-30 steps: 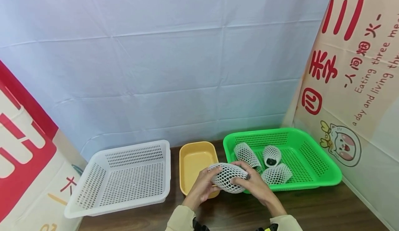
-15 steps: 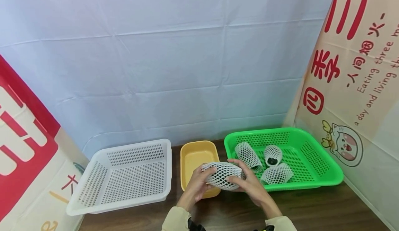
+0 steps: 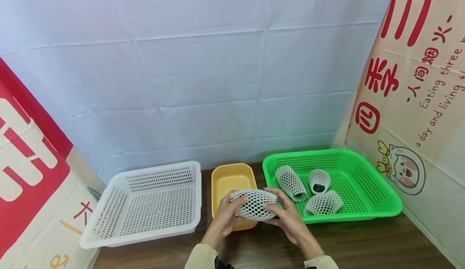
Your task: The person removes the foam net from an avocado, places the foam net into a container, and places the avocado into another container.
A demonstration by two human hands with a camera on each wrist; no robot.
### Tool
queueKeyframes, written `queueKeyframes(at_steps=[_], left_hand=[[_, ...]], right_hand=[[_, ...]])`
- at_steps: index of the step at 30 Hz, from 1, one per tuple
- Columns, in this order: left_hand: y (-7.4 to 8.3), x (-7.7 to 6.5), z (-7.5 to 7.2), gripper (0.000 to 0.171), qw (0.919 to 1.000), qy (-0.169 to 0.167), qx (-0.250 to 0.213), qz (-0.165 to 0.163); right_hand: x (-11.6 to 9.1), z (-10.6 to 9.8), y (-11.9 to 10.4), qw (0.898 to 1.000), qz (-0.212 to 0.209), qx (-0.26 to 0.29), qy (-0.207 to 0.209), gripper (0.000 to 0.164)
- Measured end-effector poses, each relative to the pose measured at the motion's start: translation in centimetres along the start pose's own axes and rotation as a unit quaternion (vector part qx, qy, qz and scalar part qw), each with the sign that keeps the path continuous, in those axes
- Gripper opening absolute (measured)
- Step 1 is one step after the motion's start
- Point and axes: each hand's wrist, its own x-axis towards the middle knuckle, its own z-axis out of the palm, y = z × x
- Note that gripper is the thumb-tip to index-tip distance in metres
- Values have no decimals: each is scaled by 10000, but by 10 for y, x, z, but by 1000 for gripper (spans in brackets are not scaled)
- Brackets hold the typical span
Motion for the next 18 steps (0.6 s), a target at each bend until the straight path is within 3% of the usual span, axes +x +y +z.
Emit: queueKeyframes(at_steps=[8, 18], left_hand=[[1, -6, -10, 39, 9996, -263, 60, -60], [9, -14, -15, 39, 9991, -354, 247, -28]], right_hand=[[-1, 5, 3, 9999, 58, -47, -100, 52], [-3, 8, 4, 9981, -189, -104, -576, 51]])
